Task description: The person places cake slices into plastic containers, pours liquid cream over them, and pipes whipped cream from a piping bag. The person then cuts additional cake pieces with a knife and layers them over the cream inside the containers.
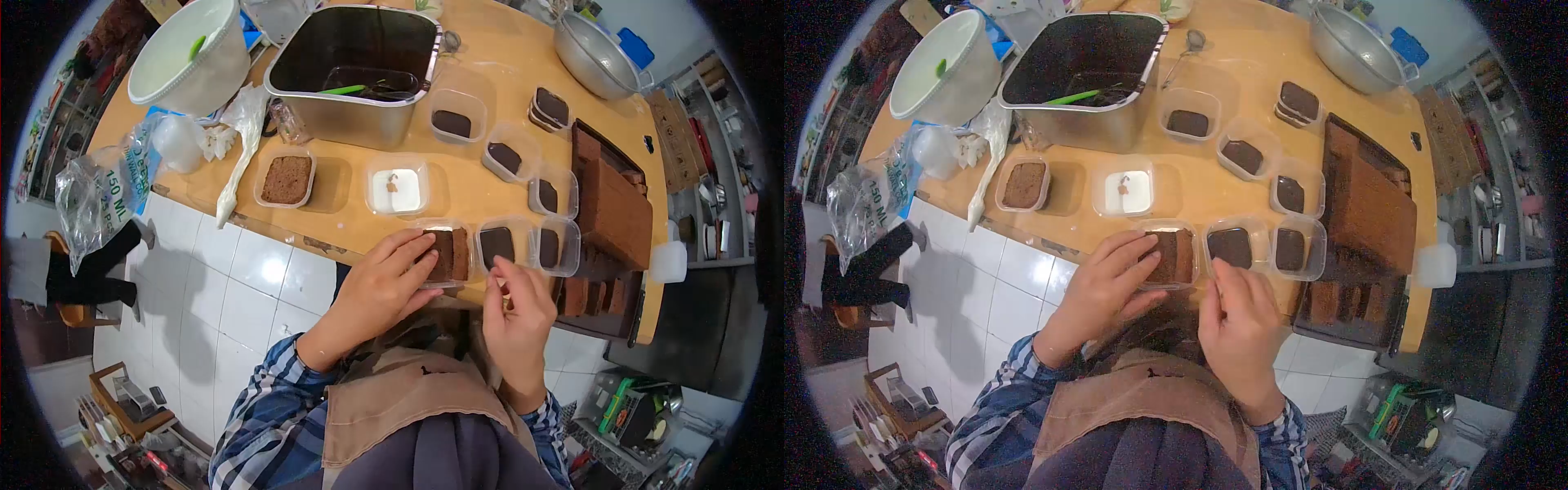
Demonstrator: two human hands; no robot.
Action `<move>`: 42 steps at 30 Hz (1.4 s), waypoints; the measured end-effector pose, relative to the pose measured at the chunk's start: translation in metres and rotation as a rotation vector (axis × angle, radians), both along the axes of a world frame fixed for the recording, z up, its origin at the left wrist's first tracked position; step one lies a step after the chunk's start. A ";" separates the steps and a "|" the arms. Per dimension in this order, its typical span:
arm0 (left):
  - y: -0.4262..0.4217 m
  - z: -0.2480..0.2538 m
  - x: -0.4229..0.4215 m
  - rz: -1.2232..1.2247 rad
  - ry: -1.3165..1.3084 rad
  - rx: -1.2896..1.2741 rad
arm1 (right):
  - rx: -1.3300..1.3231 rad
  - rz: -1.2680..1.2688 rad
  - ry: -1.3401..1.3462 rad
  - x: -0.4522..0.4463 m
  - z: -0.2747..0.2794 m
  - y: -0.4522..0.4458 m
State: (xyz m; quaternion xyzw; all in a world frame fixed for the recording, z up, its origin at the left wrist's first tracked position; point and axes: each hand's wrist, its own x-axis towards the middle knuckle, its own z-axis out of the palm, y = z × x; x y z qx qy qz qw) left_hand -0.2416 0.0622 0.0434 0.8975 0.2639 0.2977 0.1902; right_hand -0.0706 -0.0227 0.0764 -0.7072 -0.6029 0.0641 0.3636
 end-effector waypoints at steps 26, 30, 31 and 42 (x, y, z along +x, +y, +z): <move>0.002 -0.001 0.001 -0.020 -0.025 -0.039 | 0.022 0.057 -0.101 -0.016 -0.025 0.003; 0.005 0.006 0.003 -0.032 -0.013 -0.026 | 0.055 0.010 -0.036 -0.016 -0.027 0.003; 0.005 0.008 0.004 -0.036 -0.010 -0.018 | 0.060 -0.005 -0.024 -0.017 -0.027 0.004; 0.003 0.003 0.002 -0.034 0.037 0.053 | 0.008 0.021 -0.061 -0.013 -0.028 0.002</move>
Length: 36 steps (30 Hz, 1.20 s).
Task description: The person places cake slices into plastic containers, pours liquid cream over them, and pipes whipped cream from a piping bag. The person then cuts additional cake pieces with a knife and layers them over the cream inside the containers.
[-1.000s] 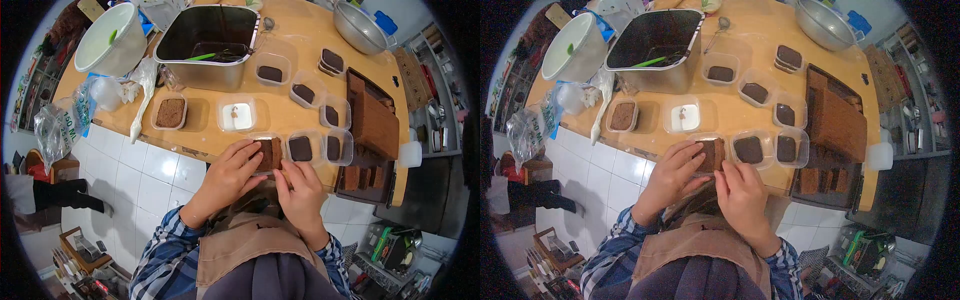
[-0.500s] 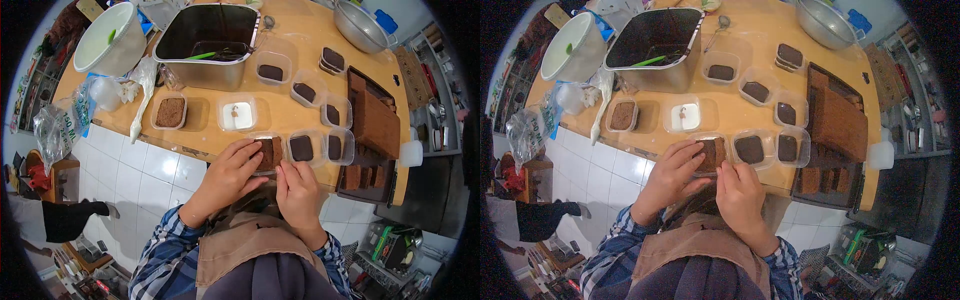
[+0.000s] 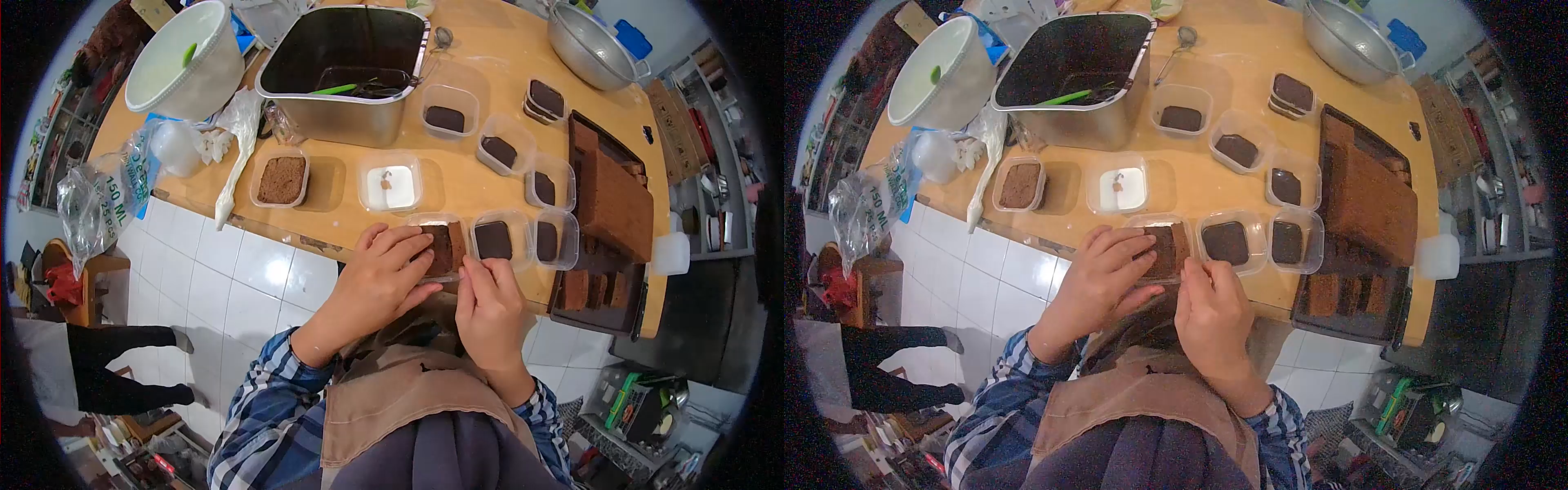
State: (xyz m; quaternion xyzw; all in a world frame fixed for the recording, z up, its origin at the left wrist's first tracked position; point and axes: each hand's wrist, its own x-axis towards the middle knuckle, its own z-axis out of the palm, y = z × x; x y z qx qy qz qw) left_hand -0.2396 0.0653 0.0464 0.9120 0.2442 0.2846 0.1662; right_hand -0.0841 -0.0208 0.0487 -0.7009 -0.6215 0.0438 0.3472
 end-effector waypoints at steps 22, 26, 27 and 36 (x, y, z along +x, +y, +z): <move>-0.009 -0.003 0.000 -0.050 0.063 0.046 | -0.063 0.099 -0.115 0.003 0.002 -0.010; -0.009 -0.004 -0.002 -0.053 0.075 0.019 | -0.058 0.094 -0.178 0.004 0.002 -0.011; -0.009 -0.003 -0.003 -0.050 0.080 0.014 | -0.058 0.089 -0.187 0.004 0.002 -0.012; -0.009 -0.004 -0.002 -0.056 0.057 0.027 | -0.106 0.113 -0.233 -0.003 0.004 -0.010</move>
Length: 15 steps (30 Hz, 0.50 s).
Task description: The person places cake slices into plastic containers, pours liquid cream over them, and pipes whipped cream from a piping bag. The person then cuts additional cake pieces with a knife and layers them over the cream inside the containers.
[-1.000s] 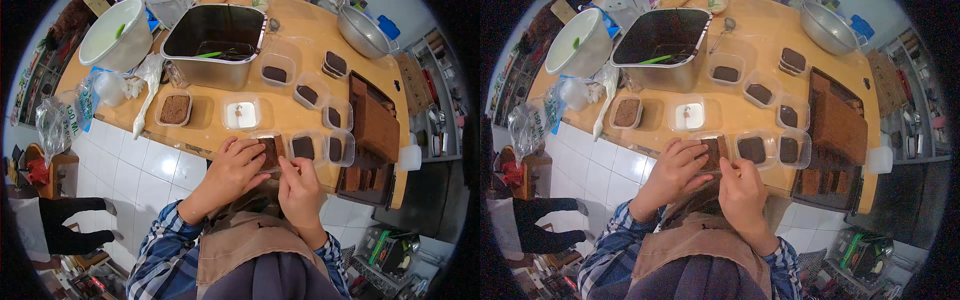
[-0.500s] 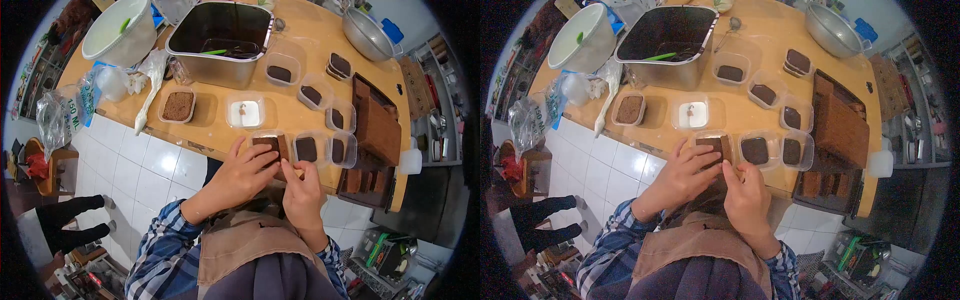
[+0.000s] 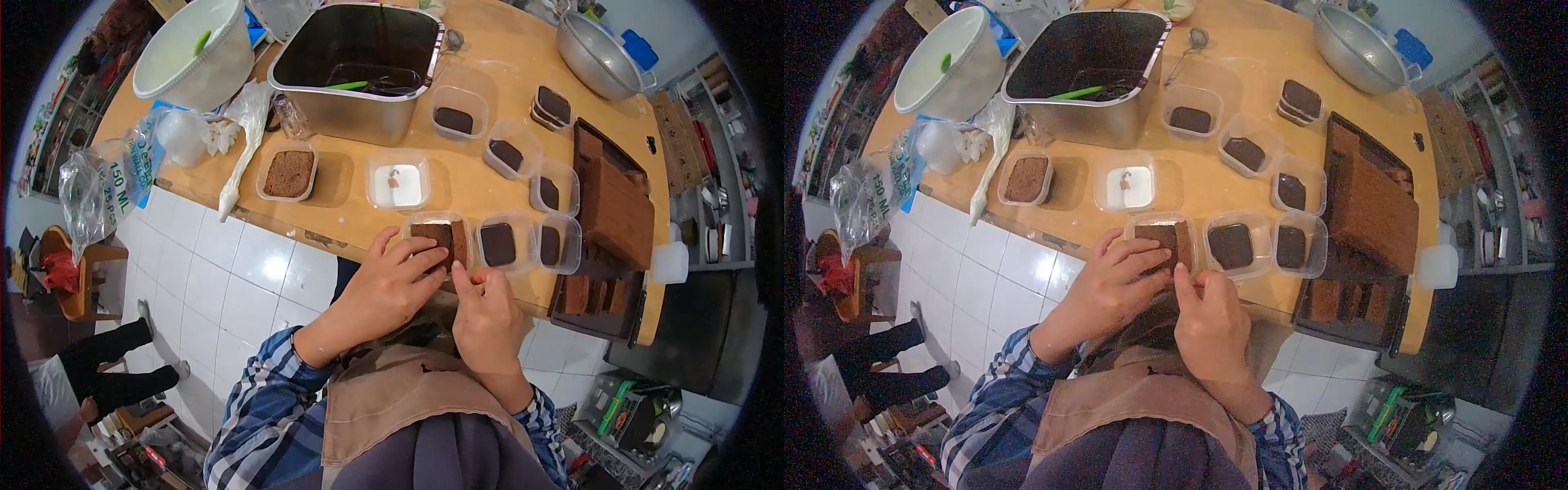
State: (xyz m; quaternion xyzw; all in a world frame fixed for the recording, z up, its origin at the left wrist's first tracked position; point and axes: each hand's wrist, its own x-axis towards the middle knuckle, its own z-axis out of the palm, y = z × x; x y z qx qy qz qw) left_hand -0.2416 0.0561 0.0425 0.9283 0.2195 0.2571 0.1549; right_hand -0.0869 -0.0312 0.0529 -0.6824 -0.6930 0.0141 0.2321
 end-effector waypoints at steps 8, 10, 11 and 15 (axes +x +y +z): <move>-0.001 -0.001 0.000 0.013 -0.018 -0.025 | 0.061 -0.020 0.122 0.006 -0.001 -0.004; -0.001 0.000 0.001 0.010 -0.016 -0.029 | 0.053 -0.001 0.145 0.006 -0.004 -0.005; 0.000 -0.001 0.001 0.009 -0.017 -0.028 | 0.050 0.010 0.156 0.005 -0.005 -0.004; -0.001 -0.001 0.001 0.013 -0.002 -0.023 | 0.038 0.004 0.032 0.001 0.000 -0.002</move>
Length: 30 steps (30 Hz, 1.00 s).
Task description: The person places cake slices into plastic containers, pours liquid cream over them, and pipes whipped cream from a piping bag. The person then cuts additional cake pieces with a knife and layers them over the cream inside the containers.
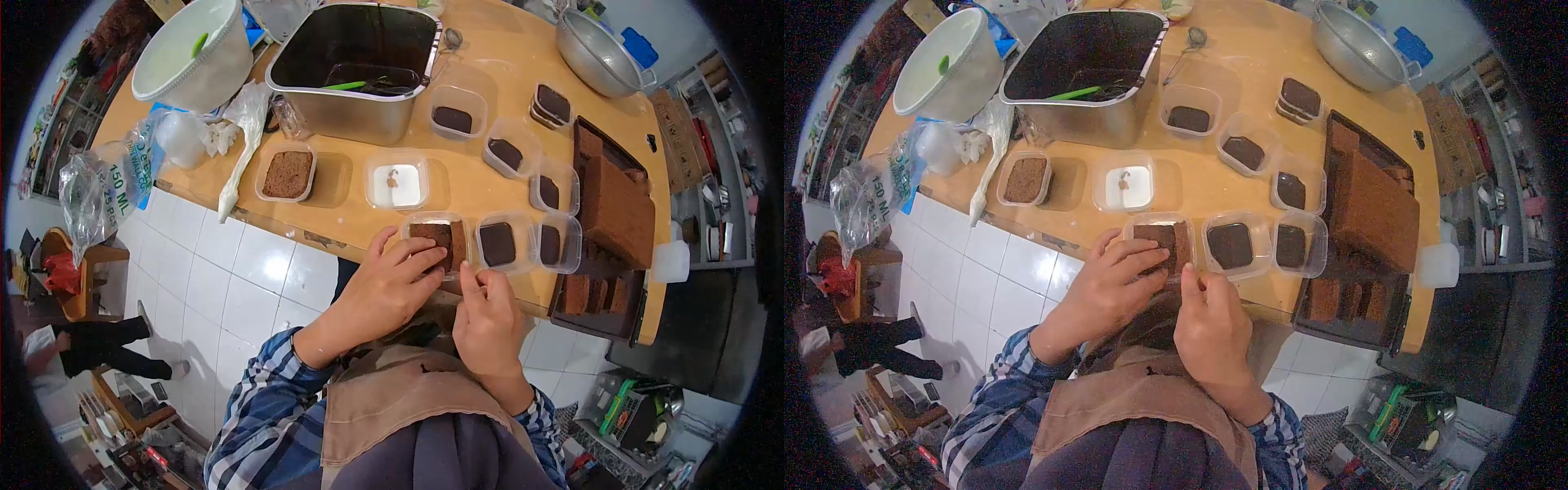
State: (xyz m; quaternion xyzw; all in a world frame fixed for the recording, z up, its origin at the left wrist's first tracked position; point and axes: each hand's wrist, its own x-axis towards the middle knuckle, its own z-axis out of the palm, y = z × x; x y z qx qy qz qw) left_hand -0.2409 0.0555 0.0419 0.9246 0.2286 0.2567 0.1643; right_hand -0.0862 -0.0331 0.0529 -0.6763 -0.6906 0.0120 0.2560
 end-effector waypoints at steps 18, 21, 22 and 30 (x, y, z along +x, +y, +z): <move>0.000 0.009 0.001 0.079 0.041 -0.011 | -0.145 0.052 -0.195 0.013 0.018 0.021; 0.002 0.007 -0.002 0.077 0.057 0.010 | -0.179 0.043 -0.211 0.011 0.017 0.021; 0.002 0.007 -0.002 0.077 0.057 0.010 | -0.183 0.041 -0.218 0.010 0.017 0.021; 0.003 0.008 -0.003 0.069 0.061 0.011 | -0.170 0.049 -0.214 0.013 0.023 0.025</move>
